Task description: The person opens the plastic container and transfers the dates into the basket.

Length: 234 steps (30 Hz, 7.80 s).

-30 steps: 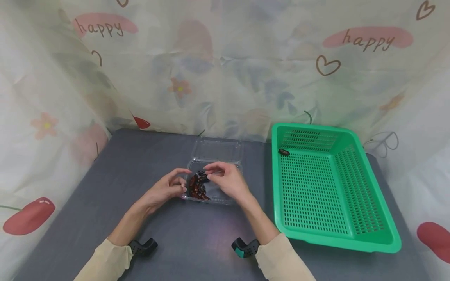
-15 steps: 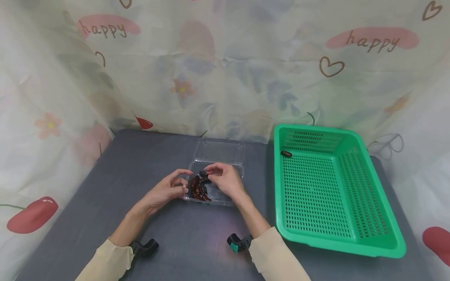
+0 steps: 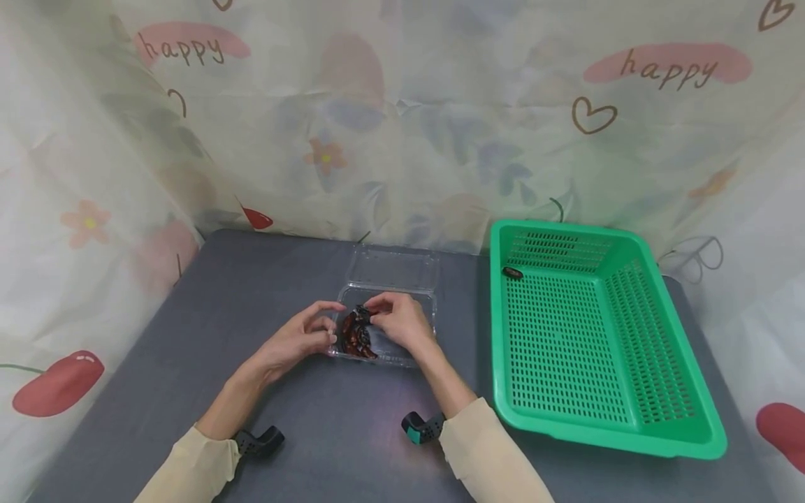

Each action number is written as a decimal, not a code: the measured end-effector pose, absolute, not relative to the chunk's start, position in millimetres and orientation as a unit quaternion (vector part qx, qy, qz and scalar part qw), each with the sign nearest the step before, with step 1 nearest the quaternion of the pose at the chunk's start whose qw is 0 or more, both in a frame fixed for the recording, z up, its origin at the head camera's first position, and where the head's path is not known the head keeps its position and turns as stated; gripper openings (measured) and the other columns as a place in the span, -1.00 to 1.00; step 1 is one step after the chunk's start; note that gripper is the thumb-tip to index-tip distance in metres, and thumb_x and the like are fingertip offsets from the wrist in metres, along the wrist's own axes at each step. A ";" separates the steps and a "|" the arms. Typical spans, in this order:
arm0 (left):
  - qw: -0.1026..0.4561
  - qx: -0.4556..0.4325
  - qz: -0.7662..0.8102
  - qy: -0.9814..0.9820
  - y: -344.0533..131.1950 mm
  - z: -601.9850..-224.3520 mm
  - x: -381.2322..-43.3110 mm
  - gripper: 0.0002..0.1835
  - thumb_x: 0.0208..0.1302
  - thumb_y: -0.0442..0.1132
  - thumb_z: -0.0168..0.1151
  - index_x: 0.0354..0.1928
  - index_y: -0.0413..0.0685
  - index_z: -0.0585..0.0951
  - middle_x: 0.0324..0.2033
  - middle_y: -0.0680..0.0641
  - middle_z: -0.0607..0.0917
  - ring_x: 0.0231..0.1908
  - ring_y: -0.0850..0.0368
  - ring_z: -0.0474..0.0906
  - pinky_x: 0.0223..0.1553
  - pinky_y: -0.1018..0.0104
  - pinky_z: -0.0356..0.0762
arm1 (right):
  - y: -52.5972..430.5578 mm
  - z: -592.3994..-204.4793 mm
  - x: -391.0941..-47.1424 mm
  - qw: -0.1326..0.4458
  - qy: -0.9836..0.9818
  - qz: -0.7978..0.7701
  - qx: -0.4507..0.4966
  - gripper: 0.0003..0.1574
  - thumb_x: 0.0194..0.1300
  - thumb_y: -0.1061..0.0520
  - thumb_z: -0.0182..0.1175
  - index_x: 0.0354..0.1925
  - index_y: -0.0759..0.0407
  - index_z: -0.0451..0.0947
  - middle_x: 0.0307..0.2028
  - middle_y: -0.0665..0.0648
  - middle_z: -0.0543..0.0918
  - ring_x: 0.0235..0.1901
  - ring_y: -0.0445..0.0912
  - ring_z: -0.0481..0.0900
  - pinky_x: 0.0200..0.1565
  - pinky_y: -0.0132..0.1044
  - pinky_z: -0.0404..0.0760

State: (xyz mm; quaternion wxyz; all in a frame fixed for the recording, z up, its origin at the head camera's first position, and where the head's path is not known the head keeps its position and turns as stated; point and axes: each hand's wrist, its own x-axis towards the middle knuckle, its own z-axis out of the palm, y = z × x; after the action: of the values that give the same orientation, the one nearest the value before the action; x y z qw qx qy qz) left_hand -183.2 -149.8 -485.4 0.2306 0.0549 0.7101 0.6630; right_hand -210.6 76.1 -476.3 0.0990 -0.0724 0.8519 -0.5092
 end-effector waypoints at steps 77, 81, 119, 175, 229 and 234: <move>0.219 0.049 0.670 0.707 -148.6 -486.8 -180.5 -0.42 0.31 -0.43 0.16 0.35 0.04 0.36 -0.31 -0.09 0.49 -0.31 0.01 0.55 -0.19 0.10 0.60 | 133.0 -352.0 -174.9 0.080 0.874 -0.445 -0.179 -0.77 0.26 0.15 0.37 -0.10 -0.08 0.72 -0.10 -0.05 0.70 -0.21 -0.14 0.71 -0.26 -0.16 0.60; 0.218 0.055 0.672 0.706 -148.4 -486.1 -179.7 -0.42 0.31 -0.42 0.16 0.35 0.03 0.35 -0.30 -0.08 0.49 -0.30 0.01 0.54 -0.19 0.10 0.61 | 149.6 -350.7 -178.7 0.083 0.866 -0.459 -0.180 -0.76 0.28 0.17 0.35 -0.07 -0.03 0.71 -0.10 -0.01 0.71 -0.15 -0.08 0.72 -0.13 -0.12 0.64; 0.222 0.050 0.669 0.707 -148.1 -490.0 -180.2 -0.43 0.31 -0.41 0.17 0.34 0.06 0.36 -0.31 -0.09 0.52 -0.29 0.00 0.54 -0.15 0.09 0.61 | 301.0 -374.5 -230.2 0.102 0.867 -0.486 -0.045 -0.37 0.38 -0.16 0.22 0.25 0.16 0.50 0.30 0.10 0.42 0.11 -0.13 0.48 0.21 0.07 0.36; 0.224 0.048 0.679 0.697 -148.1 -487.5 -178.3 -0.43 0.31 -0.41 0.17 0.34 0.04 0.35 -0.30 -0.08 0.49 -0.27 0.01 0.53 -0.12 0.03 0.63 | 374.6 -473.2 -260.8 0.097 0.903 -0.417 0.013 -0.31 0.43 -0.15 0.17 0.29 0.29 0.46 0.34 0.43 0.33 0.30 0.36 0.24 0.20 0.33 0.27; 0.210 0.032 0.668 0.713 -144.0 -483.2 -180.6 -0.45 0.31 -0.41 0.15 0.32 0.05 0.39 -0.33 -0.09 0.51 -0.32 0.00 0.55 -0.15 0.06 0.64 | 231.3 -349.7 -193.1 0.036 0.831 -0.551 -0.065 -0.61 0.40 -0.04 0.24 0.08 0.13 0.62 -0.10 -0.03 0.71 -0.11 -0.06 0.65 -0.06 -0.26 0.61; 0.208 0.032 0.673 0.709 -144.3 -482.0 -180.8 -0.46 0.32 -0.41 0.13 0.33 0.04 0.38 -0.33 -0.09 0.52 -0.32 -0.01 0.55 -0.14 0.05 0.64 | 212.0 -352.4 -186.4 0.046 0.820 -0.565 -0.083 -0.62 0.38 -0.03 0.26 0.06 0.12 0.64 -0.08 0.03 0.71 -0.11 -0.08 0.66 -0.07 -0.27 0.61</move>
State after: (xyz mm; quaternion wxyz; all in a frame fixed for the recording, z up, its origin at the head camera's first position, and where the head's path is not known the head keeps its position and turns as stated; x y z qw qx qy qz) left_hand -180.8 -144.3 -482.0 0.2084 0.0324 0.7092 0.6727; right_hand -186.4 212.0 -352.4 0.0461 -0.0826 0.8196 -0.5651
